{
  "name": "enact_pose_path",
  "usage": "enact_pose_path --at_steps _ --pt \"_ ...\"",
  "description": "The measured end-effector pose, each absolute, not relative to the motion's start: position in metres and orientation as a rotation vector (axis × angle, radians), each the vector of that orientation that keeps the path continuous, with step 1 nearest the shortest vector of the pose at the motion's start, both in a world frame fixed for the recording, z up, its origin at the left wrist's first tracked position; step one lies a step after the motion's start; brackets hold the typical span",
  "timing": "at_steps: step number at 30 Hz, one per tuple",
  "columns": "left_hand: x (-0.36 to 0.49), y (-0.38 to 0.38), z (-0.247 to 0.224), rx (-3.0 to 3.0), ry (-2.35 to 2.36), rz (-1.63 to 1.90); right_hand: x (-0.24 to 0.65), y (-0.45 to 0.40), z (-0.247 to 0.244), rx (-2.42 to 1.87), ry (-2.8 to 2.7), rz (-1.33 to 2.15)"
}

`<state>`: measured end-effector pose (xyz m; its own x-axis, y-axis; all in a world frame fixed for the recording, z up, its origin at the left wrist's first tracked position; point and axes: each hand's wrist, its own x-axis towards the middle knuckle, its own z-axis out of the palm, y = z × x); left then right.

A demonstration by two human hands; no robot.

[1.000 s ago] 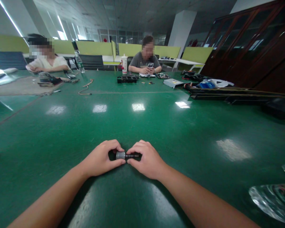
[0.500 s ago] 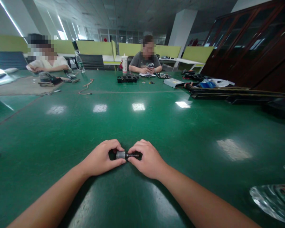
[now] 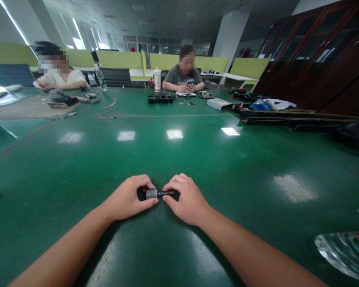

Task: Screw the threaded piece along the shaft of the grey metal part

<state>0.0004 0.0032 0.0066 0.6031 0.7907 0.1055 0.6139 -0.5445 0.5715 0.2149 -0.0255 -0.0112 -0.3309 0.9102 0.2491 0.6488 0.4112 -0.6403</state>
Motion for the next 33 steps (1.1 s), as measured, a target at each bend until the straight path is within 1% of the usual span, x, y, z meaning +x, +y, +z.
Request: enact_pose_path --at_steps 10,24,33 --pt "-0.0037 0.0048 0.0027 2.373 1.182 0.523 0.2148 -0.0242 -0.0153 -1.357 -2.053 0.551" --pt "-0.0054 0.0059 0.0028 2.336 1.152 0.606 0.2166 -0.0242 -0.0146 -1.427 -2.079 0.481" --pt "-0.0068 0.0080 0.0018 2.320 1.219 0.628 0.2223 -0.0203 -0.0137 -1.614 -1.978 0.431"
